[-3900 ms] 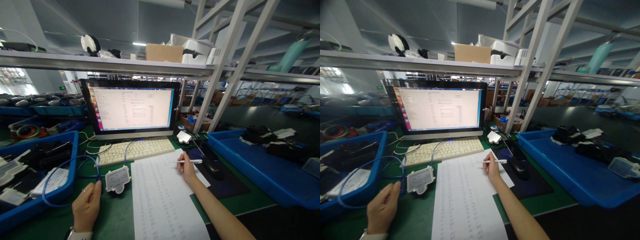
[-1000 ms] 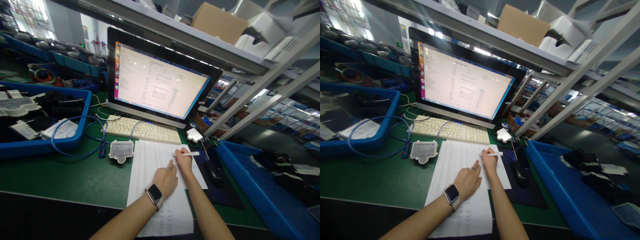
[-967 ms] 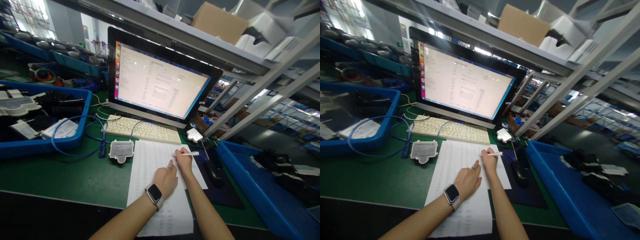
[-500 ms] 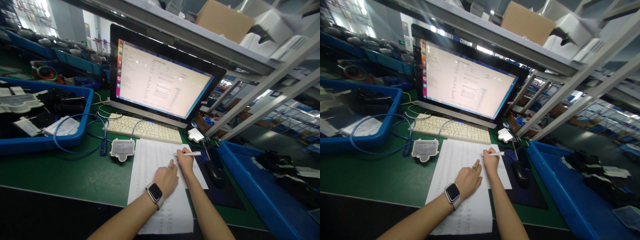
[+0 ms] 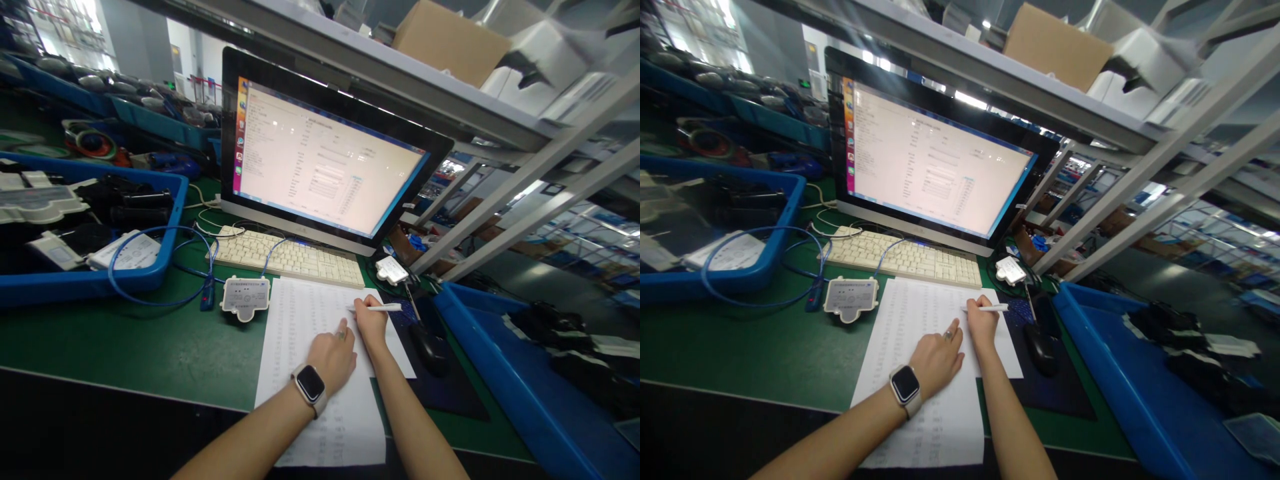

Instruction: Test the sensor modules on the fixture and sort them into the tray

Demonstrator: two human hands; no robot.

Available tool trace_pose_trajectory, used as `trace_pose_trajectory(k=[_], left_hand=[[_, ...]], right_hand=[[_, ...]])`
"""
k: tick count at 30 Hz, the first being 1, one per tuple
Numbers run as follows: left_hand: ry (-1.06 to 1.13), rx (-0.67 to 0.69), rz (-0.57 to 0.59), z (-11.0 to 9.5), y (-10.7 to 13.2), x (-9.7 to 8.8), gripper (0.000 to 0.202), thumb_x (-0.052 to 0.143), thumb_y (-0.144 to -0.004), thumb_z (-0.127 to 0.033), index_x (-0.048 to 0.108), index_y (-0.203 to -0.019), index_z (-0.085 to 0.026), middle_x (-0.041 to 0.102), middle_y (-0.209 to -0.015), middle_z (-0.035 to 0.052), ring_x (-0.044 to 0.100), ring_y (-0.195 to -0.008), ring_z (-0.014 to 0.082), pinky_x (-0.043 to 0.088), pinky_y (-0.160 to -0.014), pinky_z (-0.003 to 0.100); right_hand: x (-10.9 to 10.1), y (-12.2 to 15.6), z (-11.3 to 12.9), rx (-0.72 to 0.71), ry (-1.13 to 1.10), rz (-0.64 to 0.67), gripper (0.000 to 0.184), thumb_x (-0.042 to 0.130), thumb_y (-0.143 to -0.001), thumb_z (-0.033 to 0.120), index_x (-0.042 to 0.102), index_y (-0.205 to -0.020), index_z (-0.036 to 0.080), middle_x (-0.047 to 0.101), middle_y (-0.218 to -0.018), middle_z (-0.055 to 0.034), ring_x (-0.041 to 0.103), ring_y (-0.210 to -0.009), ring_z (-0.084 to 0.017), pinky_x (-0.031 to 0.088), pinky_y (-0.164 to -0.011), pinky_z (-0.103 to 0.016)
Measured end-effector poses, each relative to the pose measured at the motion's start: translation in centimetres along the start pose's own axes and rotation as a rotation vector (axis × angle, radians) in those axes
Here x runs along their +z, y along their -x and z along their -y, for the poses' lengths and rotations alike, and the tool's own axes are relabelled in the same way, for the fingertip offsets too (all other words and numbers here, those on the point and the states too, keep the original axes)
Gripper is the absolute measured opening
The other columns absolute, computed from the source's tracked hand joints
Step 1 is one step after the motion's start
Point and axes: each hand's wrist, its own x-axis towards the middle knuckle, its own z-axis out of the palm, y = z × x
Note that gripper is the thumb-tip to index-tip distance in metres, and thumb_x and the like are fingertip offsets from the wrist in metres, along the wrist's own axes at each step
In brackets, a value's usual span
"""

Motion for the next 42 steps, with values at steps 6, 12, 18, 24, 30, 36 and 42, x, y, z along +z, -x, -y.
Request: trace_pose_trajectory(k=[6,12,18,24,30,36,42], left_hand=[[0.004,0.005,-0.001,-0.01,-0.03,0.05,0.048,0.043,-0.088,-0.033,0.04,-0.128,-0.006,0.041,-0.135,0.0244,0.064,-0.074,0.0242,0.048,-0.058,0.035],[-0.003,0.017,0.007,0.02,0.01,-0.05,0.048,0.042,-0.089,-0.033,0.04,-0.128,-0.005,0.04,-0.136,0.0237,0.065,-0.076,0.024,0.048,-0.059,0.034],[0.001,0.019,-0.008,0.08,0.02,0.06,0.048,0.042,-0.088,-0.034,0.04,-0.128,-0.006,0.04,-0.136,0.0231,0.064,-0.075,0.0238,0.048,-0.059,0.034],[0.014,0.019,0.009,0.08,0.0,0.01,0.047,0.043,-0.088,-0.033,0.04,-0.127,-0.005,0.038,-0.137,0.0239,0.065,-0.076,0.0244,0.049,-0.059,0.035],[0.013,0.009,0.012,0.02,0.0,-0.06,0.048,0.043,-0.088,-0.034,0.041,-0.127,-0.007,0.037,-0.138,0.0217,0.065,-0.076,0.0236,0.05,-0.06,0.035],[0.023,0.008,0.011,0.01,0.0,-0.12,0.048,0.043,-0.088,-0.033,0.041,-0.128,-0.006,0.036,-0.14,0.0204,0.065,-0.078,0.0241,0.051,-0.062,0.035],[0.032,0.014,-0.011,0.06,0.03,0.09,0.047,0.043,-0.088,-0.033,0.042,-0.127,-0.006,0.037,-0.139,0.0209,0.065,-0.077,0.0243,0.051,-0.061,0.035]], right_hand=[[0.07,-0.08,-0.23,0.004,0.0,-0.001,0.028,0.05,-0.063,0.021,0.028,-0.046,0.024,0.029,-0.04,0.0081,0.031,-0.045,-0.011,0.028,-0.048,-0.026],[0.11,-0.13,-0.28,0.005,0.0,-0.016,0.028,0.05,-0.064,0.02,0.029,-0.046,0.023,0.028,-0.042,0.008,0.029,-0.047,-0.011,0.027,-0.05,-0.026],[0.03,-0.09,-0.02,-0.016,0.011,-0.019,0.029,0.049,-0.064,0.019,0.027,-0.047,0.023,0.026,-0.043,0.0078,0.027,-0.048,-0.011,0.026,-0.05,-0.026],[-0.04,-0.05,0.03,-0.029,0.01,-0.051,0.03,0.048,-0.064,0.019,0.024,-0.047,0.023,0.024,-0.044,0.0078,0.026,-0.047,-0.011,0.025,-0.049,-0.026],[-0.04,-0.12,-0.18,-0.03,0.017,-0.06,0.03,0.05,-0.064,0.019,0.026,-0.046,0.023,0.024,-0.043,0.0083,0.026,-0.047,-0.01,0.025,-0.05,-0.026],[-0.1,-0.2,-0.17,-0.009,0.001,-0.04,0.03,0.051,-0.064,0.017,0.029,-0.046,0.022,0.026,-0.042,0.0085,0.027,-0.047,-0.01,0.024,-0.05,-0.026],[-0.14,-0.17,0.13,0.013,-0.039,-0.062,0.032,0.052,-0.061,0.015,0.025,-0.044,0.022,0.023,-0.042,0.0084,0.025,-0.046,-0.009,0.024,-0.049,-0.026]])
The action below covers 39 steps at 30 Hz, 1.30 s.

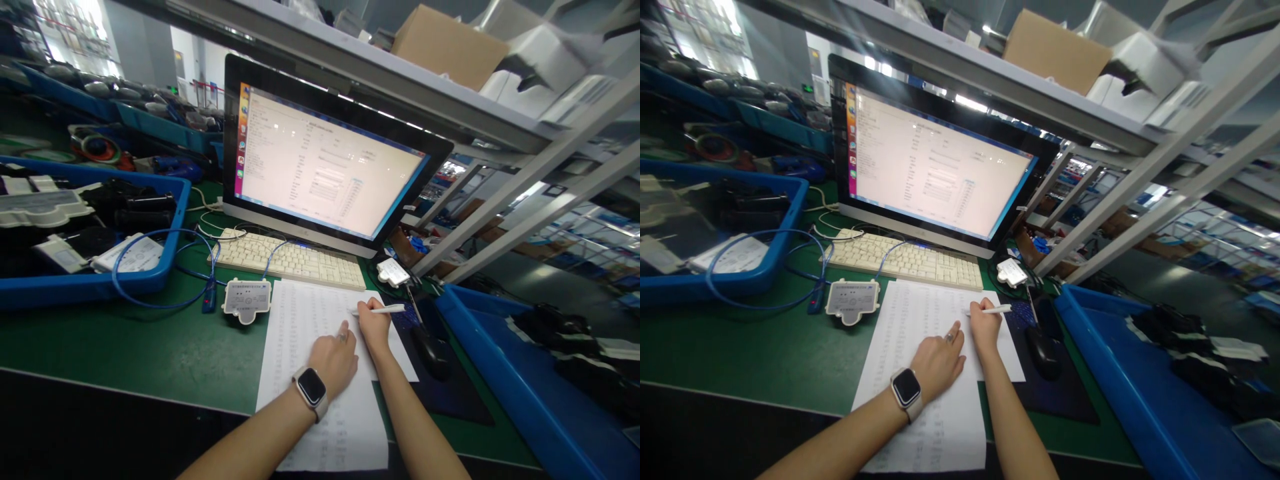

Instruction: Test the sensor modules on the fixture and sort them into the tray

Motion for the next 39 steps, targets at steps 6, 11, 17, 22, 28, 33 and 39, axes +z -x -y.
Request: trace_pose_trajectory(k=[6,11,17,22,28,33,39], left_hand=[[0.017,-0.021,0.029,-0.1,0.1,-0.5,0.047,0.044,-0.088,-0.033,0.042,-0.128,-0.008,0.036,-0.14,0.0202,0.065,-0.079,0.0243,0.052,-0.064,0.036],[0.027,-0.031,0.042,-0.1,0.0,-0.2,0.048,0.043,-0.088,-0.034,0.041,-0.13,-0.01,0.035,-0.14,0.0192,0.064,-0.081,0.0245,0.053,-0.066,0.038],[0.034,-0.046,0.048,0.3,-0.4,1.1,0.052,0.043,-0.087,-0.039,0.04,-0.131,-0.012,0.033,-0.142,0.0169,0.064,-0.081,0.0266,0.053,-0.063,0.039],[0.019,-0.052,0.051,0.3,-0.5,1.1,0.051,0.04,-0.088,-0.039,0.04,-0.131,-0.012,0.035,-0.141,0.0189,0.064,-0.082,0.027,0.052,-0.064,0.039],[0.043,-0.077,0.078,0.3,-0.5,0.8,0.053,0.041,-0.087,-0.039,0.037,-0.133,-0.014,0.031,-0.143,0.0167,0.063,-0.085,0.028,0.052,-0.067,0.041],[0.055,-0.084,0.139,0.4,-0.6,0.2,0.054,0.04,-0.086,-0.039,0.037,-0.134,-0.015,0.026,-0.146,0.0126,0.063,-0.087,0.0279,0.052,-0.068,0.041],[0.049,-0.06,0.102,0.4,-0.4,0.2,0.049,0.04,-0.086,-0.038,0.04,-0.13,-0.015,0.028,-0.145,0.0107,0.063,-0.086,0.028,0.053,-0.066,0.042]], right_hand=[[-0.2,-0.3,-1.0,0.097,-0.119,-0.076,0.03,0.051,-0.068,0.025,0.029,-0.048,0.023,0.034,-0.04,0.008,0.032,-0.041,-0.009,0.028,-0.042,-0.024],[-0.5,-0.3,-0.7,0.129,-0.279,-0.099,0.04,0.057,-0.071,0.049,0.032,-0.052,0.024,0.035,-0.037,0.0081,0.03,-0.035,-0.009,0.024,-0.035,-0.023],[-0.4,0.0,0.1,0.128,-0.366,0.012,0.046,0.061,-0.069,0.06,0.038,-0.054,0.022,0.038,-0.038,0.0075,0.028,-0.034,-0.007,0.021,-0.034,-0.021],[-0.1,-0.4,-0.7,0.099,-0.391,0.059,0.047,0.059,-0.07,0.058,0.035,-0.052,0.022,0.037,-0.037,0.0072,0.027,-0.034,-0.007,0.021,-0.034,-0.02],[0.0,-0.6,-0.8,0.077,-0.361,0.058,0.045,0.056,-0.072,0.055,0.034,-0.049,0.022,0.036,-0.036,0.0066,0.028,-0.034,-0.007,0.023,-0.035,-0.021],[0.2,-0.6,-0.3,0.099,-0.398,0.075,0.048,0.057,-0.069,0.061,0.038,-0.051,0.022,0.039,-0.038,0.0057,0.029,-0.034,-0.007,0.021,-0.034,-0.021],[0.5,-0.7,0.3,0.113,-0.481,0.094,0.039,0.066,-0.062,0.054,0.047,-0.063,0.021,0.047,-0.043,0.0055,0.033,-0.036,-0.008,0.023,-0.034,-0.02]])
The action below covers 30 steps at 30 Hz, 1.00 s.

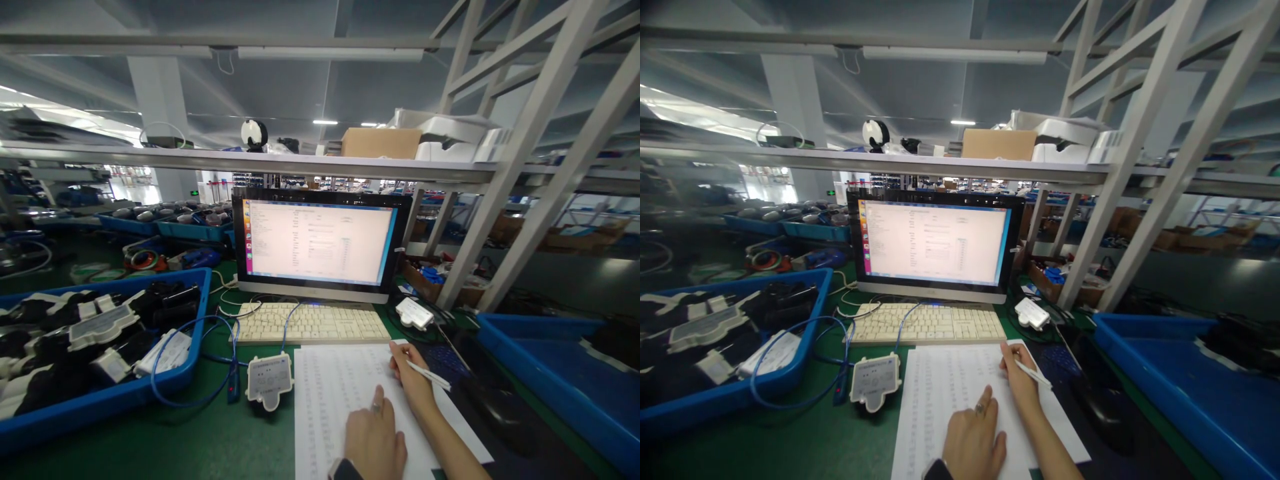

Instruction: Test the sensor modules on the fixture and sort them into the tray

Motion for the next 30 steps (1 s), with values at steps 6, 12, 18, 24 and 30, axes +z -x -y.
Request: trace_pose_trajectory(k=[6,12,18,24,30], left_hand=[[-0.016,0.037,-0.066,0.0,0.5,-0.5,0.039,0.041,-0.087,-0.032,0.046,-0.121,-0.015,0.036,-0.142,0.0104,0.064,-0.084,0.024,0.052,-0.066,0.039],[-0.031,0.061,-0.088,-0.1,0.5,-1.0,0.035,0.043,-0.087,-0.029,0.048,-0.117,-0.012,0.042,-0.137,0.0154,0.065,-0.079,0.0228,0.052,-0.064,0.036],[-0.027,0.063,-0.076,-0.2,0.5,-1.2,0.035,0.044,-0.087,-0.028,0.048,-0.117,-0.012,0.044,-0.135,0.0173,0.065,-0.078,0.0222,0.052,-0.064,0.035],[-0.037,0.059,-0.05,-0.3,0.5,-1.3,0.039,0.042,-0.088,-0.03,0.045,-0.122,-0.011,0.045,-0.134,0.019,0.065,-0.077,0.0222,0.052,-0.062,0.034],[-0.019,0.066,-0.07,-0.2,0.5,-1.0,0.036,0.042,-0.088,-0.029,0.047,-0.119,-0.012,0.046,-0.132,0.019,0.065,-0.076,0.0222,0.051,-0.062,0.034]], right_hand=[[-0.4,0.7,0.4,0.012,0.023,0.041,0.033,0.068,-0.058,0.045,0.049,-0.071,0.021,0.059,-0.054,0.002,0.041,-0.038,-0.009,0.028,-0.034,-0.02],[0.0,1.4,0.7,0.028,0.134,0.123,0.032,0.063,-0.062,0.048,0.047,-0.061,0.021,0.059,-0.051,0.0,0.043,-0.037,-0.01,0.03,-0.035,-0.021],[0.5,1.6,0.7,-0.018,0.287,0.126,0.021,0.056,-0.064,0.037,0.042,-0.056,0.023,0.048,-0.04,0.0058,0.042,-0.038,-0.011,0.035,-0.043,-0.024],[0.3,1.7,0.5,-0.093,0.412,0.124,0.022,0.052,-0.062,0.027,0.035,-0.048,0.023,0.04,-0.039,0.0081,0.038,-0.044,-0.011,0.033,-0.049,-0.024],[0.4,1.9,0.4,-0.116,0.462,0.138,0.023,0.051,-0.064,0.028,0.035,-0.048,0.023,0.038,-0.041,0.0079,0.037,-0.046,-0.011,0.031,-0.049,-0.024]])
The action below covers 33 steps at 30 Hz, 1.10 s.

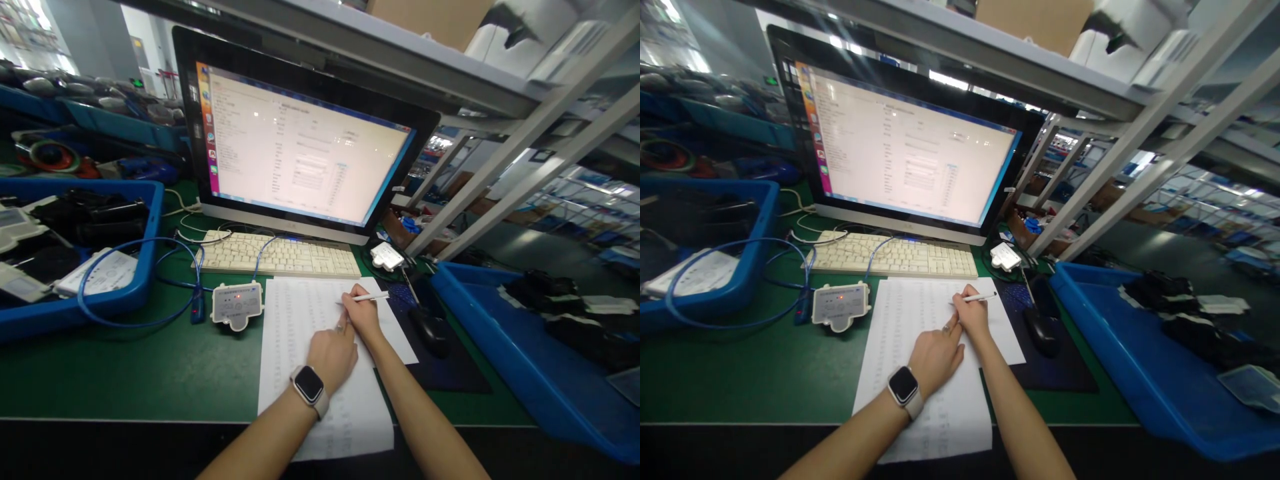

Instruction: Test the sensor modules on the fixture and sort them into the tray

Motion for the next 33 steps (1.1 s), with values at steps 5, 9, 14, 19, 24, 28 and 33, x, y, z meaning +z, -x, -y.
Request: trace_pose_trajectory(k=[5,9,14,19,24,28,33], left_hand=[[-0.002,-0.003,-0.006,0.01,0.0,-0.03,0.037,0.042,-0.088,-0.03,0.047,-0.119,-0.011,0.046,-0.132,0.0199,0.065,-0.076,0.0223,0.051,-0.061,0.034],[-0.009,-0.004,0.02,-0.05,0.02,-0.35,0.035,0.042,-0.088,-0.029,0.047,-0.118,-0.011,0.044,-0.134,0.0202,0.065,-0.075,0.0218,0.05,-0.061,0.033],[-0.005,-0.002,0.017,-0.06,0.06,-0.43,0.033,0.041,-0.088,-0.029,0.049,-0.115,-0.012,0.044,-0.134,0.0195,0.065,-0.074,0.0221,0.05,-0.06,0.034],[-0.008,0.001,0.007,-0.05,0.04,-0.32,0.034,0.041,-0.088,-0.029,0.048,-0.116,-0.011,0.044,-0.135,0.0191,0.065,-0.074,0.022,0.05,-0.06,0.034],[-0.007,-0.004,0.005,-0.13,0.03,-0.37,0.034,0.041,-0.088,-0.028,0.048,-0.117,-0.012,0.045,-0.133,0.0193,0.065,-0.074,0.0224,0.05,-0.059,0.034],[-0.014,-0.002,0.015,-0.16,0.01,-0.49,0.035,0.04,-0.088,-0.029,0.048,-0.118,-0.011,0.044,-0.134,0.0195,0.065,-0.074,0.0222,0.05,-0.06,0.034],[-0.011,0.002,0.027,-0.11,-0.01,-0.57,0.034,0.04,-0.089,-0.029,0.049,-0.116,-0.011,0.043,-0.135,0.0191,0.065,-0.074,0.0221,0.051,-0.061,0.034]], right_hand=[[-0.12,0.07,0.26,0.0,0.019,-0.009,0.022,0.05,-0.064,0.028,0.035,-0.048,0.024,0.041,-0.039,0.0074,0.039,-0.044,-0.012,0.033,-0.049,-0.024],[-0.11,0.13,0.4,0.003,0.027,-0.009,0.022,0.051,-0.063,0.028,0.036,-0.048,0.024,0.043,-0.039,0.0067,0.041,-0.044,-0.012,0.033,-0.05,-0.024],[-0.13,0.14,0.37,0.001,0.034,-0.021,0.023,0.051,-0.063,0.028,0.035,-0.047,0.024,0.04,-0.04,0.007,0.039,-0.045,-0.012,0.032,-0.049,-0.024],[-0.18,0.08,0.24,-0.006,0.047,-0.038,0.022,0.05,-0.063,0.027,0.034,-0.048,0.024,0.038,-0.04,0.0076,0.037,-0.044,-0.012,0.031,-0.05,-0.025],[-0.17,0.09,0.27,-0.012,0.042,-0.02,0.023,0.051,-0.062,0.027,0.035,-0.047,0.023,0.039,-0.041,0.0072,0.038,-0.046,-0.012,0.031,-0.05,-0.024],[-0.15,0.09,0.33,-0.009,0.04,-0.035,0.021,0.05,-0.063,0.026,0.034,-0.048,0.023,0.038,-0.04,0.0075,0.038,-0.045,-0.012,0.032,-0.05,-0.024],[-0.09,0.08,0.34,-0.014,0.033,-0.019,0.022,0.051,-0.063,0.027,0.035,-0.048,0.023,0.039,-0.041,0.0073,0.039,-0.046,-0.012,0.032,-0.05,-0.024]])
